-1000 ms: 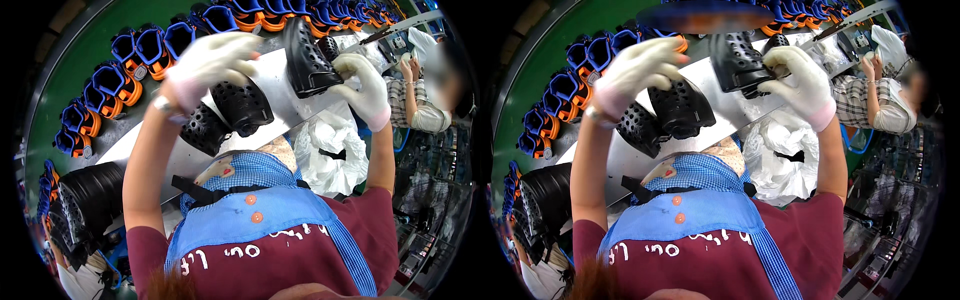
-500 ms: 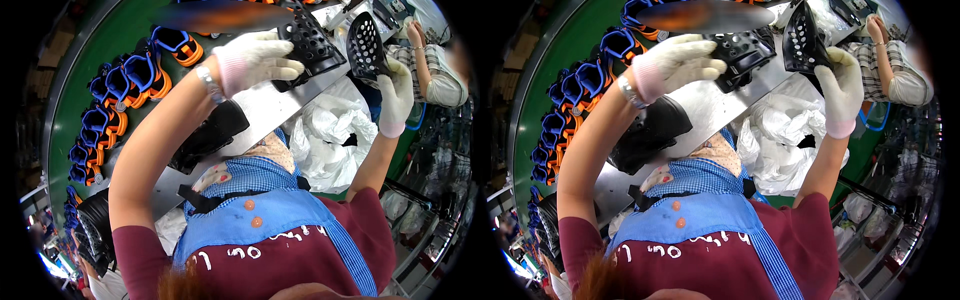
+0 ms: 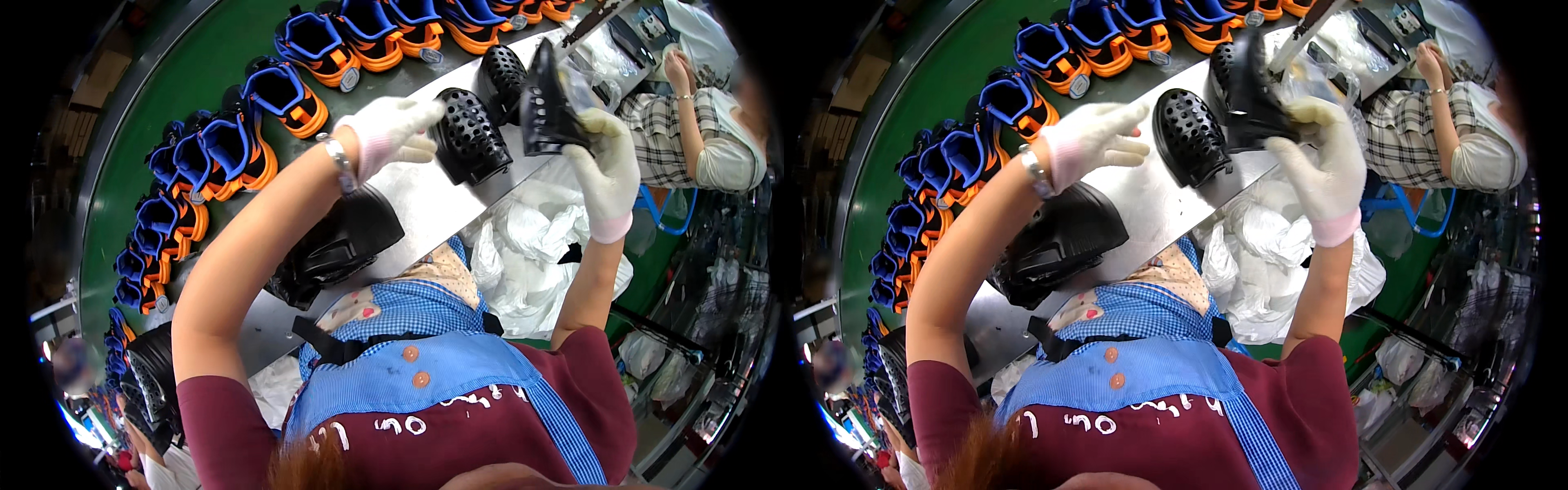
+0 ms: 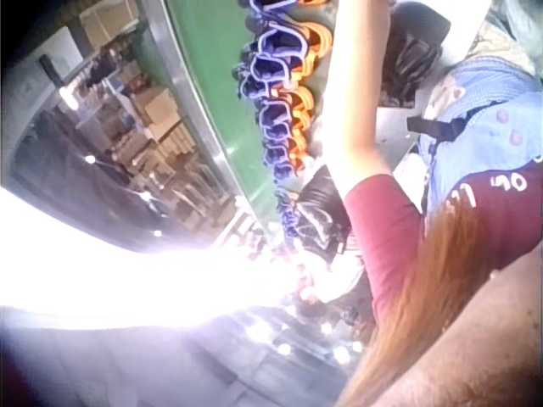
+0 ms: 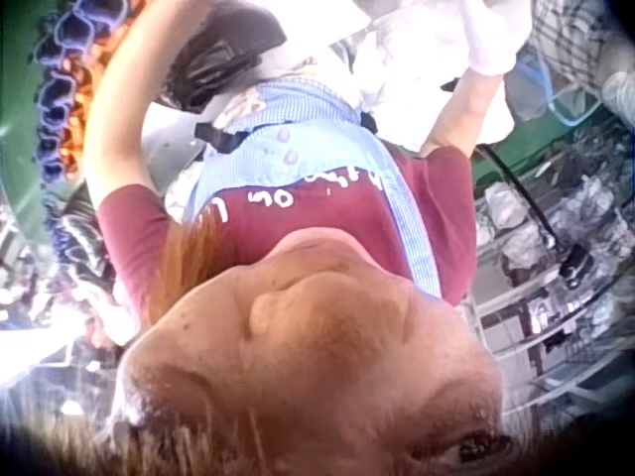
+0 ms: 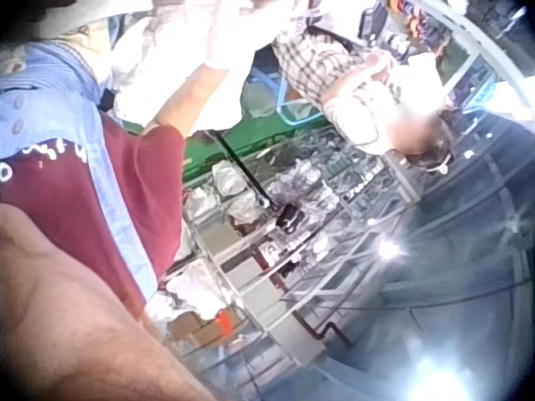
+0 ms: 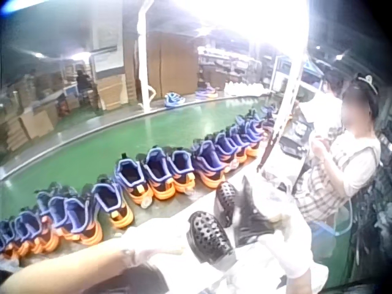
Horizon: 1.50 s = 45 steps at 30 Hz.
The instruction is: The person inserts black plastic insoles into blue and orange shoes on a factory assembly line. They repeatedly pick up an insole, place it into a shoe, and then move the shoe down the line. The person also handles a white sack to retrieve more insoles.
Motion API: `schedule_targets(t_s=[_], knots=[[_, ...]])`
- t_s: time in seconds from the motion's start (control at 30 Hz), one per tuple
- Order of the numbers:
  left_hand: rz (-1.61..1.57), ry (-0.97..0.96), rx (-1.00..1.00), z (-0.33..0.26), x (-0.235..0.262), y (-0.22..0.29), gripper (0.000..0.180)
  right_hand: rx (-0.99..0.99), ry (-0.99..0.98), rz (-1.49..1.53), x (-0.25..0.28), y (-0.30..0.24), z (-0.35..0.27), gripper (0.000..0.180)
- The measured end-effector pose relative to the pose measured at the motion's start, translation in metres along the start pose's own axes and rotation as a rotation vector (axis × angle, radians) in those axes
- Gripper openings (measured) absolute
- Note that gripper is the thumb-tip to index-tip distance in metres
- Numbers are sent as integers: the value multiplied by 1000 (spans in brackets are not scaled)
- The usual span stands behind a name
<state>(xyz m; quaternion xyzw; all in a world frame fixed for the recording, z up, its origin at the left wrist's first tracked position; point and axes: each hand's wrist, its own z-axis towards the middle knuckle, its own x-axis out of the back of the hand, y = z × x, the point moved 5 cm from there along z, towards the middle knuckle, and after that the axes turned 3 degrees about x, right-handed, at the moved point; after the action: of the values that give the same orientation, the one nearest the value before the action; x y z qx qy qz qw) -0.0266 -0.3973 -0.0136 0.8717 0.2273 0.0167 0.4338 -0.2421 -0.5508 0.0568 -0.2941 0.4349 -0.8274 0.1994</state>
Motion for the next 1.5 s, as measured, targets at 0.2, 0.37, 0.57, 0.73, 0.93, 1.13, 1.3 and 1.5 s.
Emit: schedule_targets(t_s=[0.2,0.37,0.57,0.73,0.93,1.13,1.3,1.5], knots=[[-449,-274,-424,-86,38,6,62,365,-416,-14,-128,-89,13,41],[-511,120,-479,-175,86,-9,93,529,-533,-132,-202,-133,16,39],[-689,374,-708,-241,163,-72,24,427,-833,-40,-311,-204,-4,39],[-845,742,-1011,-254,224,-125,42,265,-1033,-92,-406,-211,-22,56],[-873,1115,-1092,-281,263,-155,36,403,-1248,-203,-478,-222,-33,54],[-370,1499,-845,-293,311,-174,38,290,-1150,-145,-521,-217,-36,58],[322,1800,-244,-319,339,-164,62,457,-1072,-358,-529,-199,-21,46],[679,1391,377,-311,386,-175,57,489,-1005,-424,-502,-181,13,39]])
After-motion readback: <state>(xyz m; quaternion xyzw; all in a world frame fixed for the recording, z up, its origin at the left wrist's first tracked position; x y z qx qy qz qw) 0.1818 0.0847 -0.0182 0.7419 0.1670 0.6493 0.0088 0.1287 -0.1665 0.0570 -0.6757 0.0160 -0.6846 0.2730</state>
